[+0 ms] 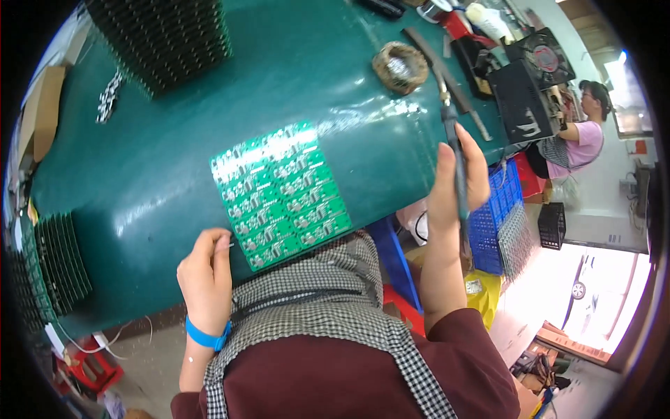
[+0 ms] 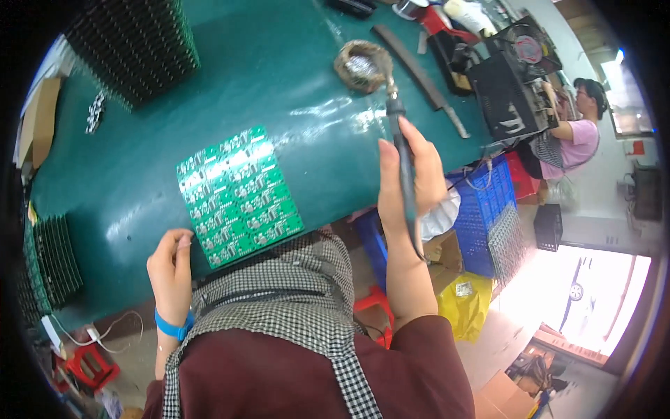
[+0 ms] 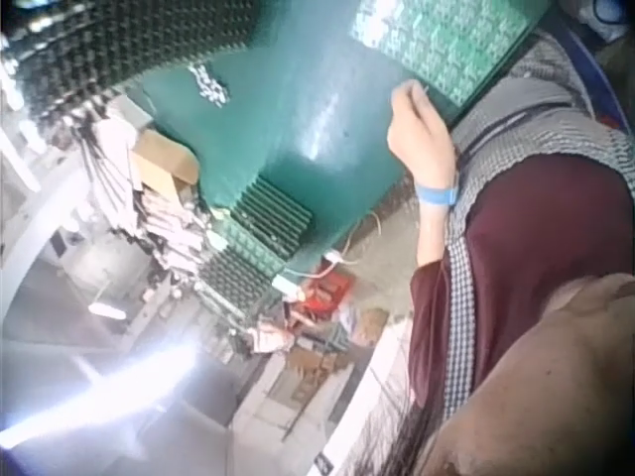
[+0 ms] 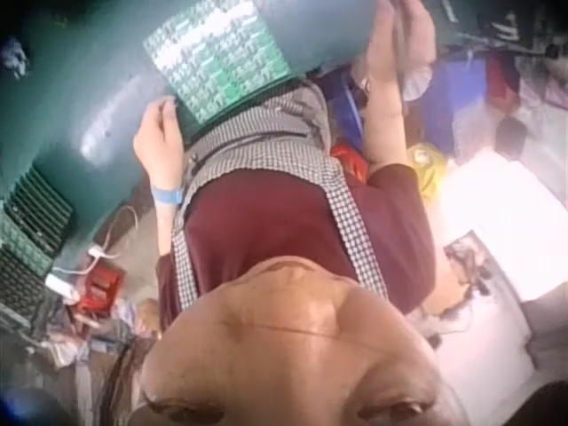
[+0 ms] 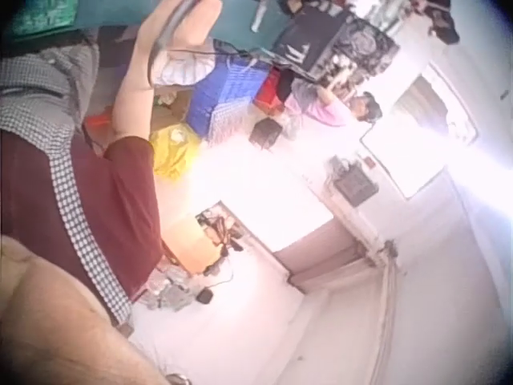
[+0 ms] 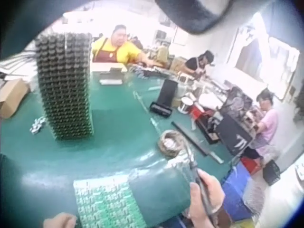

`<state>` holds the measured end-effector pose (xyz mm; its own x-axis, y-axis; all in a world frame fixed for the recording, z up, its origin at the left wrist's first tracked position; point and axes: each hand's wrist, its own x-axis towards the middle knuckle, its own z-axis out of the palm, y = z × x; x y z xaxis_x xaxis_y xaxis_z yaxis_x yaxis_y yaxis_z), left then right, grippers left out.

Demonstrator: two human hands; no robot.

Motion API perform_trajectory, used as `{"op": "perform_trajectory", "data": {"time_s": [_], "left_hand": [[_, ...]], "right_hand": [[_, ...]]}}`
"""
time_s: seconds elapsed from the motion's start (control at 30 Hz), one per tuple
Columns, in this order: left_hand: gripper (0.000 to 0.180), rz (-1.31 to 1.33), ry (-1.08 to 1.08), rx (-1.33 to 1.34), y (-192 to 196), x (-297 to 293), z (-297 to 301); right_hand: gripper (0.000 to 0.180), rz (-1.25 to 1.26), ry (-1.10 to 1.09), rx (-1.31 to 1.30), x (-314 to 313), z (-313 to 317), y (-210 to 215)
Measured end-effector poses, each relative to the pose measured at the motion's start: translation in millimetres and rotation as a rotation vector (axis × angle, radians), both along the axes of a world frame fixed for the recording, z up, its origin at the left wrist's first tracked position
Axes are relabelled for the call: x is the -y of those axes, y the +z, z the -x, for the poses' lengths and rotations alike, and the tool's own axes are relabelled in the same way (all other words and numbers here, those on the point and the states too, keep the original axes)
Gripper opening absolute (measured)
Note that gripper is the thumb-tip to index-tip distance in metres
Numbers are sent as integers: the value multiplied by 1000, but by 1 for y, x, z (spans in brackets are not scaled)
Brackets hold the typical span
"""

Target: The person solders components onto circuit board panels using a soldering iron, stacks the finished boards, and picks up new circuit board panels to solder.

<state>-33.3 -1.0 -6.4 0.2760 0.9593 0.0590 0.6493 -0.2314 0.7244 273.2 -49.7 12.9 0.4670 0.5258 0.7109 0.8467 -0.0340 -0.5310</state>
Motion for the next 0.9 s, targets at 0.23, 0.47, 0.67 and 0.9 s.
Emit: {"op": "perform_trajectory", "data": {"time_s": [0.23, 0.47, 0.67, 0.9], "left_hand": [[28, 267, -106, 146, 9, 3, -2], [36, 325, -89, 673, -2, 16, 1], [31, 285, 309, 859, 75, 5, 100], [28, -199, 674, 768, 110, -16, 284]], "right_hand": [[35, 305, 139, 88, -23, 0, -35], [20, 322, 368, -221, 2, 92, -36], [17, 146, 511, -289, 0, 109, -1], [18, 211, 484, -366, 1, 101, 2]]}}
